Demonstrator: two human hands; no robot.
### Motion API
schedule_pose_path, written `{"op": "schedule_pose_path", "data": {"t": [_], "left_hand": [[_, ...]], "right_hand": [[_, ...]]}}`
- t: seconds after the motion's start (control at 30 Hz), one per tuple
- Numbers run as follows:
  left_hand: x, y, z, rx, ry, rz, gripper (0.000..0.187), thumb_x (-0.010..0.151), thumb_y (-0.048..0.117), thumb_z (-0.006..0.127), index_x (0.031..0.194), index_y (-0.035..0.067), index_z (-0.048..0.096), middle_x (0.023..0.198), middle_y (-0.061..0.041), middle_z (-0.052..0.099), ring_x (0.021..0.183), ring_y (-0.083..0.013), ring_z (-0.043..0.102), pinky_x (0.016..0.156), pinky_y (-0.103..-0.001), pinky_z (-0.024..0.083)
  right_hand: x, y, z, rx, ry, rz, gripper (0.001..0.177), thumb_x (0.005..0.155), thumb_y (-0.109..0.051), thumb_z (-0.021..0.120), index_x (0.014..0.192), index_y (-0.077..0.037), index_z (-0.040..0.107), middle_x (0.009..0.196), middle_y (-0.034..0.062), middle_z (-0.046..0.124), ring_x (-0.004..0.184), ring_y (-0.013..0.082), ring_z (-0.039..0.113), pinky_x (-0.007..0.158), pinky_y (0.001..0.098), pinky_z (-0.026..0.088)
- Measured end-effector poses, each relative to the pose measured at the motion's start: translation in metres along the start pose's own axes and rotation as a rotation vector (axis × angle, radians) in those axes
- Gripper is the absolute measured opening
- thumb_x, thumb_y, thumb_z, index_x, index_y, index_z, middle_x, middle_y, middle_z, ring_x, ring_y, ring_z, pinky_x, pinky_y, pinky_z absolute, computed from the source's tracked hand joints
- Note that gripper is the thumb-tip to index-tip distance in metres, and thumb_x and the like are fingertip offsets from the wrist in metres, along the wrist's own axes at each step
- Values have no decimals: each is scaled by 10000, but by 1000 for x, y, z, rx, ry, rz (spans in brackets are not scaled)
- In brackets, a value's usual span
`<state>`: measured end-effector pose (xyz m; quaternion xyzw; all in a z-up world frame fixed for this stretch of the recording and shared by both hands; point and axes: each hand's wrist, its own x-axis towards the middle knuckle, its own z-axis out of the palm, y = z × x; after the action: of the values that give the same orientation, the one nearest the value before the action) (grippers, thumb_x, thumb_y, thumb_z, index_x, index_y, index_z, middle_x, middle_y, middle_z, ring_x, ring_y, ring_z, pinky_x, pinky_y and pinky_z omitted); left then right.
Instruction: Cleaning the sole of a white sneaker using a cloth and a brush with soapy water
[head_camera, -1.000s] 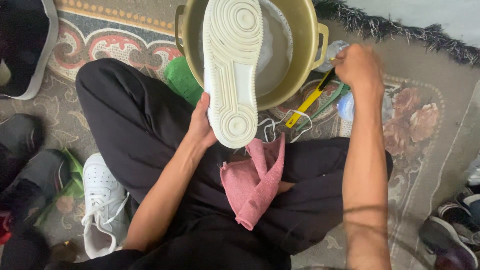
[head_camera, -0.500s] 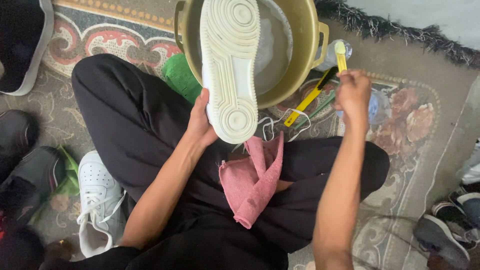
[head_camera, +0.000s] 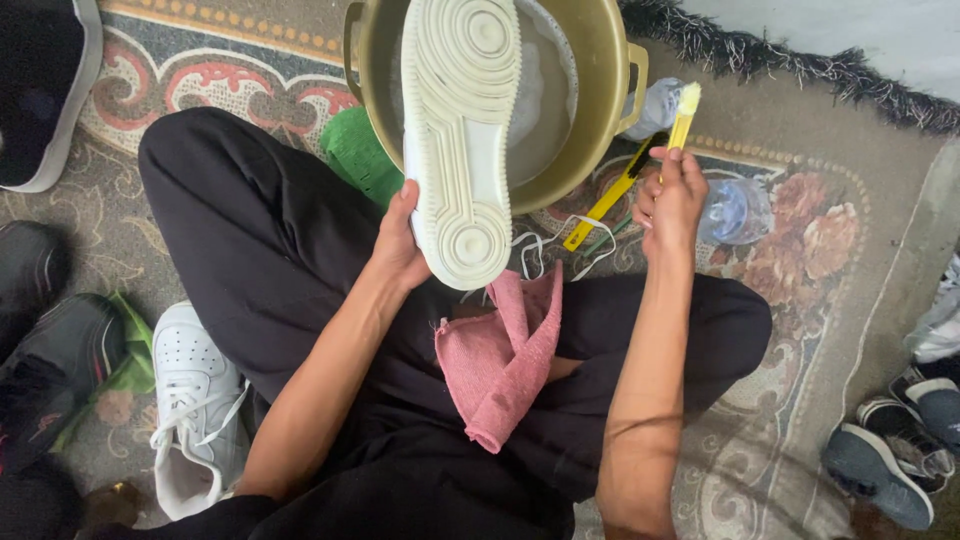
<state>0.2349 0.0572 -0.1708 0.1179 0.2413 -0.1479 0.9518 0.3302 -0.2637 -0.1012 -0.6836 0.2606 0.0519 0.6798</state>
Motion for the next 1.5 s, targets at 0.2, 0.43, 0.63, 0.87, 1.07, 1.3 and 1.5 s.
{"op": "schedule_pose_path", "data": {"t": [0.2, 0.43, 0.63, 0.87, 1.07, 1.3, 1.5], "left_hand": [[-3, 3, 6, 12, -23, 13, 521, 838, 524, 760, 1140, 99, 739, 1189, -163, 734, 1163, -312, 679, 1140, -560, 441], [-4, 0, 9, 11, -33, 42, 477, 861, 486, 752, 1133, 94, 739, 1177, -171, 737, 1146, -314, 692, 1126, -567, 454], [-4, 3, 10, -30, -1, 13, 462, 893, 446, 730, 1166, 74, 722, 1204, -190, 724, 1181, -334, 674, 1154, -573, 421], [4, 5, 4, -33, -49, -50, 652, 884, 578, 696, 1284, 63, 672, 1317, -222, 658, 1273, -378, 601, 1165, -604, 377], [-2, 7, 19, -24, -17, -39, 645, 921, 530, 683, 1342, 44, 635, 1359, -220, 630, 1298, -374, 578, 1167, -598, 372], [3, 6, 9, -68, -5, -64, 712, 917, 583, 659, 1361, 28, 614, 1403, -263, 580, 1332, -412, 531, 1177, -611, 340], [-9, 15, 27, -33, -12, -66, 702, 895, 514, 677, 1386, 26, 562, 1351, -223, 618, 1195, -333, 608, 1059, -498, 451]], "right_hand": [[2, -11, 1, 129, -66, 95, 273, 1121, -332, 392, 1054, -128, 561, 583, -97, 199, 376, 30, 208, 292, 175, 202], [22, 8, -21, 419, -312, 244, 268, 1098, -401, 469, 1018, -169, 577, 578, -123, 194, 383, 0, 203, 337, 142, 201], [-37, -31, 16, 261, -204, 126, 369, 1106, -455, 322, 1102, -190, 579, 543, -147, 299, 387, 28, 259, 360, 180, 243], [-136, -58, 66, 40, -345, 17, 451, 1090, -479, 399, 1234, -111, 616, 597, -94, 447, 452, 15, 382, 431, 157, 341], [-189, -36, 87, -180, -410, -41, 516, 1062, -462, 440, 1079, 3, 664, 618, -43, 346, 496, 14, 301, 439, 150, 290], [-219, -80, 110, -586, -470, -258, 264, 1047, -244, 513, 1087, -71, 707, 667, 77, 549, 635, 152, 515, 621, 311, 484], [-234, -79, 107, -757, -480, -454, 283, 987, -116, 585, 1234, 1, 660, 1015, 194, 707, 805, 261, 729, 714, 350, 601]]}}
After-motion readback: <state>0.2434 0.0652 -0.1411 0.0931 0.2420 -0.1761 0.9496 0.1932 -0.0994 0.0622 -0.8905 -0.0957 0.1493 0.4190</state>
